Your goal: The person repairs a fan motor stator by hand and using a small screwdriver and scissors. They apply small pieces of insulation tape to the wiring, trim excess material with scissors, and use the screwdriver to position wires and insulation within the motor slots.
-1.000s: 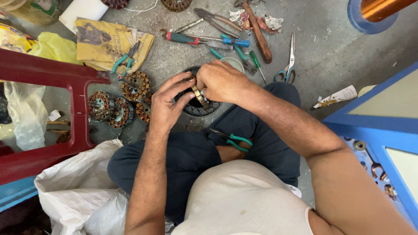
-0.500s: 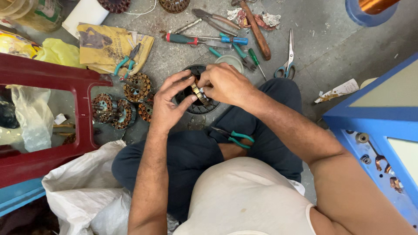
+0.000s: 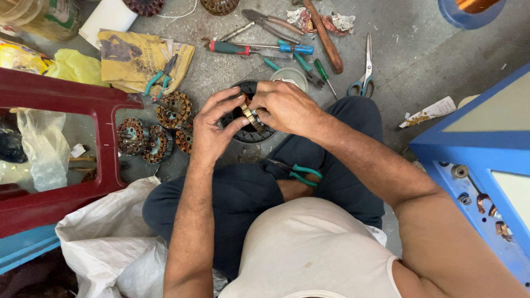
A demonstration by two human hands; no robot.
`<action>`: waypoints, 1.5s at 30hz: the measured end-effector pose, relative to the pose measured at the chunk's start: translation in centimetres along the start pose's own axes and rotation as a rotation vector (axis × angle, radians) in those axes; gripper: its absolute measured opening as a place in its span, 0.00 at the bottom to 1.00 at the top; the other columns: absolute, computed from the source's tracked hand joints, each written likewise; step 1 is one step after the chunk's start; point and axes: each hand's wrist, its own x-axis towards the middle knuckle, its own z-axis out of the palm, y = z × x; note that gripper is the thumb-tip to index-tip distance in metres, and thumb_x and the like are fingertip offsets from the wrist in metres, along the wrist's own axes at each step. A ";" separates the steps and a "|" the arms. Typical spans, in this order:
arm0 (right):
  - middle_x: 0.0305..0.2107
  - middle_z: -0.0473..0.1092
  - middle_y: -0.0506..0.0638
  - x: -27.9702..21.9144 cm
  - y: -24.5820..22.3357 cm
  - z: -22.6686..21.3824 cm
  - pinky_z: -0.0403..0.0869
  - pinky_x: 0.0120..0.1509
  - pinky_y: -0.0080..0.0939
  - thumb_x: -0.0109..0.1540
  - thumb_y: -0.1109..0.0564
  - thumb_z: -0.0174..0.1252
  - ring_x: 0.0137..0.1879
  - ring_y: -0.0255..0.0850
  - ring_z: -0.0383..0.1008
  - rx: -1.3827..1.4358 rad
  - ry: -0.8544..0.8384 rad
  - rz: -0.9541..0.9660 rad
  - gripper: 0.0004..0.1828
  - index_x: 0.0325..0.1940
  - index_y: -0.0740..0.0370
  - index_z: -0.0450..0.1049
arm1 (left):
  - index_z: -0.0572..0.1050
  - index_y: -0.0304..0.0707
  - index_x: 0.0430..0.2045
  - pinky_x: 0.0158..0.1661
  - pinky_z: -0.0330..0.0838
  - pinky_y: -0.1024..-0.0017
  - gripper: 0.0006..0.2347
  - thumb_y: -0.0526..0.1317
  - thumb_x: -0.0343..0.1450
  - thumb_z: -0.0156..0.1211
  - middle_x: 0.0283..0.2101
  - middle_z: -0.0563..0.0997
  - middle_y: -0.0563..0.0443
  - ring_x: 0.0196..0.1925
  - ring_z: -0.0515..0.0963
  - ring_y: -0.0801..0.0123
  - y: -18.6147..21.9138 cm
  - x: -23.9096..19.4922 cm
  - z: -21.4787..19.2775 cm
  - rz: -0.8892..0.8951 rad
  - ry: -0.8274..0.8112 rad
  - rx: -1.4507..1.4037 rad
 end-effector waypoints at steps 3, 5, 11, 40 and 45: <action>0.35 0.73 0.54 0.0 -0.1 0.0 0.75 0.48 0.53 0.57 0.60 0.66 0.43 0.53 0.77 -0.002 0.013 -0.009 0.09 0.41 0.61 0.82 | 0.81 0.41 0.50 0.64 0.74 0.66 0.22 0.32 0.60 0.77 0.60 0.79 0.51 0.63 0.78 0.63 0.1 0.1 -0.1 0.006 0.001 0.006; 0.34 0.73 0.54 -0.2 -0.2 0.1 0.75 0.48 0.53 0.57 0.60 0.66 0.43 0.54 0.77 0.007 0.024 -0.001 0.09 0.41 0.61 0.82 | 0.81 0.41 0.50 0.64 0.73 0.66 0.22 0.32 0.60 0.77 0.60 0.79 0.51 0.63 0.78 0.63 0.1 0.1 0.0 0.002 0.001 -0.004; 0.35 0.73 0.54 -1.0 -0.5 0.9 0.75 0.47 0.51 0.56 0.62 0.66 0.42 0.52 0.77 0.056 0.080 0.047 0.08 0.39 0.64 0.81 | 0.81 0.41 0.51 0.65 0.73 0.66 0.22 0.31 0.61 0.76 0.61 0.79 0.51 0.65 0.77 0.63 0.0 -0.1 0.1 -0.011 0.005 -0.022; 0.33 0.79 0.47 -1.2 3.2 2.9 0.76 0.42 0.30 0.59 0.67 0.68 0.38 0.31 0.77 0.736 0.046 0.304 0.10 0.45 0.67 0.82 | 0.81 0.32 0.37 0.42 0.80 0.77 0.06 0.29 0.68 0.70 0.39 0.86 0.50 0.40 0.84 0.76 -2.5 -3.3 4.1 -0.309 0.286 -0.380; 0.32 0.79 0.48 -1.0 3.9 2.9 0.80 0.43 0.30 0.62 0.68 0.65 0.39 0.32 0.80 0.813 0.008 0.353 0.06 0.44 0.70 0.81 | 0.82 0.30 0.41 0.41 0.82 0.77 0.09 0.28 0.68 0.69 0.38 0.86 0.49 0.38 0.84 0.75 -2.7 -3.0 4.0 -0.330 0.288 -0.542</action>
